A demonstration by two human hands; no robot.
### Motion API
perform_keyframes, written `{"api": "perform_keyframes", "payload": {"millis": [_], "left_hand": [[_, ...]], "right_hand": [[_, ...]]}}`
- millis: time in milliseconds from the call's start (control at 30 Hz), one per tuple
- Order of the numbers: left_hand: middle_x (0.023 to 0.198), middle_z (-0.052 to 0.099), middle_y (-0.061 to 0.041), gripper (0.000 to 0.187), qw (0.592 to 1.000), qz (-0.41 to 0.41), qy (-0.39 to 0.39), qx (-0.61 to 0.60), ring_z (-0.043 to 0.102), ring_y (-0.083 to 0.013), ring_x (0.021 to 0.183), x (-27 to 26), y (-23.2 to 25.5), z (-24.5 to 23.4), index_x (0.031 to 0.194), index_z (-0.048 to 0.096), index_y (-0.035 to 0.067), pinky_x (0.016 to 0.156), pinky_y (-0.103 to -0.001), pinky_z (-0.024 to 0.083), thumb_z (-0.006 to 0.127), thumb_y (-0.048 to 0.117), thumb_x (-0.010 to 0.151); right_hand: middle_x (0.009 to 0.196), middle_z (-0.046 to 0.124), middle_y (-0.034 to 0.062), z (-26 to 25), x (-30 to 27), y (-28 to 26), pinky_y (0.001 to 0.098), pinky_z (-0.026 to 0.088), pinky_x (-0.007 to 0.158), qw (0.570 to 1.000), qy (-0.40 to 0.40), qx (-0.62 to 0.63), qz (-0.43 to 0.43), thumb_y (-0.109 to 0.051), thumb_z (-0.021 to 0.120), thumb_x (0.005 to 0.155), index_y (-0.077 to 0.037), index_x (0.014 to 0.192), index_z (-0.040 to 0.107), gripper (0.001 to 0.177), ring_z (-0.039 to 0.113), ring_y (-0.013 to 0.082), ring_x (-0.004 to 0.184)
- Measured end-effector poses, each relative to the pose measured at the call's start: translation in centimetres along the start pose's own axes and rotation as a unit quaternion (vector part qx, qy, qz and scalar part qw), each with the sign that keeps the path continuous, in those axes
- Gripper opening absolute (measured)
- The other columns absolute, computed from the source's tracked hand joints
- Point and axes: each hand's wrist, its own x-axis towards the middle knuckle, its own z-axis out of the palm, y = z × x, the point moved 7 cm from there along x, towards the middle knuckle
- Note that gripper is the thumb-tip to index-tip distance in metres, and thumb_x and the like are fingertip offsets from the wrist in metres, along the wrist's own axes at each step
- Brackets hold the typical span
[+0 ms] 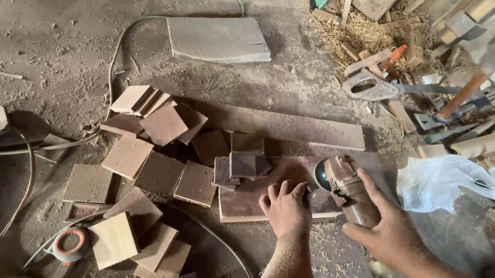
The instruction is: Sanding small wooden blocks using a handheld angle grinder in a workshop.
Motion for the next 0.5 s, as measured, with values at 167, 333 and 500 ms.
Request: {"api": "perform_keyframes", "payload": {"millis": [167,333,500], "left_hand": [[0.124,0.062,0.006,0.033,1.000,0.019,0.003,0.017,0.047,-0.0221,0.115,-0.3,0.3,0.0,0.126,0.072,0.034,0.107,-0.048,0.026,0.060,0.046,0.098],[0.124,0.063,0.007,0.031,0.997,0.052,0.024,0.042,0.050,-0.0219,0.110,0.7,0.5,0.9,0.122,0.073,0.030,0.103,-0.050,0.030,0.059,0.045,0.099],[0.124,0.063,0.007,0.031,0.997,0.051,-0.002,0.054,0.051,-0.0198,0.110,1.0,0.8,1.0,0.123,0.072,0.029,0.105,-0.050,0.031,0.057,0.046,0.102]], "right_hand": [[0.122,0.071,0.0111,0.8,0.4,0.7,0.0300,0.065,0.057,0.998,0.008,0.029,-0.055,-0.017,0.082,0.067,-0.029,0.164,0.018,0.117,0.078,0.0208,0.080],[0.129,0.070,0.0090,1.5,0.7,1.9,0.0321,0.069,0.071,0.998,0.006,0.036,-0.056,-0.019,0.081,0.068,-0.034,0.163,0.018,0.114,0.079,0.0204,0.094],[0.126,0.071,0.0091,1.8,1.0,1.7,0.0289,0.067,0.068,0.997,-0.010,0.055,-0.046,-0.015,0.079,0.068,-0.034,0.163,0.018,0.115,0.079,0.0179,0.089]]}}
